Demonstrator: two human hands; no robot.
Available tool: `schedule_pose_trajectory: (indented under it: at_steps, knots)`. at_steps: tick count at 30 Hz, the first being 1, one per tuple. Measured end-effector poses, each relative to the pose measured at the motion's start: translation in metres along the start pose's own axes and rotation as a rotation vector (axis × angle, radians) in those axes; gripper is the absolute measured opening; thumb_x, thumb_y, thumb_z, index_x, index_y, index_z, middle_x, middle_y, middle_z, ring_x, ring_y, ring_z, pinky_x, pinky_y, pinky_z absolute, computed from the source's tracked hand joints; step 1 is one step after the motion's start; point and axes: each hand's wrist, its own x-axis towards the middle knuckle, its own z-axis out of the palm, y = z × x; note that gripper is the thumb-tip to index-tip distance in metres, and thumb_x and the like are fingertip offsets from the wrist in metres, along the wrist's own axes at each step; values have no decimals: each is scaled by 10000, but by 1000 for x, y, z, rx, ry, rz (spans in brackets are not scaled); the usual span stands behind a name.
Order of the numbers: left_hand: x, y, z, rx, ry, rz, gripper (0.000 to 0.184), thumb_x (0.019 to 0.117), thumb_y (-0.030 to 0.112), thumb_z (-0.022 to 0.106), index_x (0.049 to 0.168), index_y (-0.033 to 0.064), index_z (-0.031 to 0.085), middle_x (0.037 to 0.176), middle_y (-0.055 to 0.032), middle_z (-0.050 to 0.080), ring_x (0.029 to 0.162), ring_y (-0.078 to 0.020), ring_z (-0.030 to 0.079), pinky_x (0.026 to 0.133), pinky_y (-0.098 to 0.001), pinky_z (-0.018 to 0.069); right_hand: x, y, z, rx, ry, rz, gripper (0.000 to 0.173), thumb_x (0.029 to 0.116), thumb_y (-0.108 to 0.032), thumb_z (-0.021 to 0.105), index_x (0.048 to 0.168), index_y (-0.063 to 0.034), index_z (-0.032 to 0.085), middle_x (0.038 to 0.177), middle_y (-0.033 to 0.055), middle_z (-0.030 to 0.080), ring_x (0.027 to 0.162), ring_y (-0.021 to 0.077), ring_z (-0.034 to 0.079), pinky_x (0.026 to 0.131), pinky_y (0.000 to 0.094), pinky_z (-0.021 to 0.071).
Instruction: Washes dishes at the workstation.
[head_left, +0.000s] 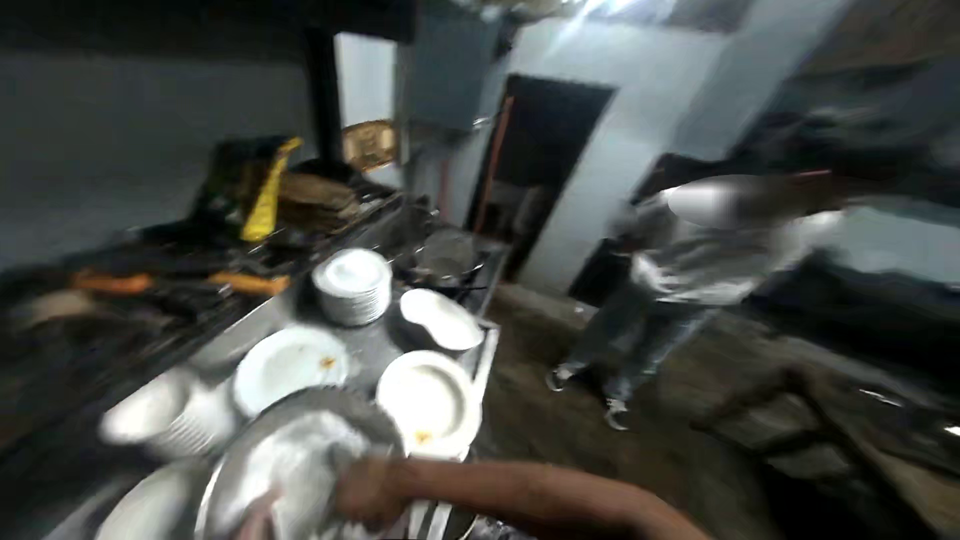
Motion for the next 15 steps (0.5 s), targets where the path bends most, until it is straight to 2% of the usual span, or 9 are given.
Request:
schedule_pose_trajectory:
  at_steps: [1, 3, 4, 6, 8, 10, 11, 13, 15]
  knots:
    - [-6, 4, 1, 88, 24, -23, 323, 1054, 310, 496, 1230, 48, 564, 945, -92, 631, 765, -166, 610, 646, -367, 540, 0, 7, -18, 64, 52, -52, 366, 886, -165, 784, 1221, -43, 702, 1177, 211, 691, 1127, 400, 648, 977, 626, 493]
    - [-28, 24, 5, 227, -70, 53, 381, 1112, 264, 402, 1349, -3, 534, 1126, -168, 622, 933, -226, 606, 790, -417, 544, 10, 29, -44, 284, 219, -174, 377, 844, -193, 839, 1117, 33, 708, 1016, 212, 716, 971, 341, 693, 918, 559, 541]
    - [-30, 29, 7, 242, -103, 155, 406, 1124, 278, 349, 1379, 9, 516, 1179, -162, 622, 991, -211, 608, 832, -407, 542, 20, 39, -52, 392, 282, -186, 393, 832, -215, 854, 1088, 43, 705, 945, 186, 719, 887, 287, 699, 864, 508, 564]
    - [-29, 37, 6, 197, -189, 409, 501, 1128, 331, 260, 1478, 31, 456, 1390, -143, 578, 1239, -180, 566, 1037, -385, 487, 42, 49, -57, 507, 371, -63, 445, 828, -344, 860, 1053, 7, 706, 884, 138, 713, 826, 237, 693, 817, 485, 576]
    - [-34, 56, 13, 167, -191, 664, 480, 1102, 337, 364, 1391, -6, 537, 1310, -116, 637, 1202, -120, 597, 1038, -325, 501, 64, 60, -57, 504, 556, 49, 467, 844, -466, 819, 1002, -39, 718, 819, 108, 709, 767, 231, 697, 756, 499, 587]
    - [-50, 71, 21, 270, -120, 792, 381, 1026, 278, 535, 1213, -38, 635, 1132, -73, 689, 1060, -51, 629, 967, -264, 514, 87, 60, -45, 520, 832, 99, 409, 964, -461, 672, 970, -52, 698, 780, 108, 675, 717, 256, 671, 686, 518, 573]
    - [-58, 75, 28, 296, -84, 794, 376, 1013, 282, 587, 1189, -46, 637, 1117, -84, 691, 1046, -55, 634, 955, -264, 514, 102, 52, -37, 546, 1005, 125, 397, 1023, -442, 580, 939, -68, 683, 781, 89, 650, 705, 234, 649, 656, 479, 564]
    - [-65, 72, 36, 186, -96, 743, 539, 1039, 263, 541, 1457, -57, 426, 1411, -153, 562, 1300, -106, 542, 1126, -280, 440, 123, 23, -19, 592, 1226, 210, 380, 1075, -397, 476, 1025, -102, 710, 992, 64, 688, 918, 208, 671, 814, 453, 579]
    - [-58, 66, 41, -38, 9, 738, 439, 1070, 228, 486, 1416, -41, 479, 1360, -158, 605, 1253, -141, 586, 1081, -318, 489, 128, -10, 17, 613, 1287, 318, 382, 1084, -354, 433, 1280, -174, 707, 1365, 20, 654, 1295, 192, 588, 1100, 469, 484]
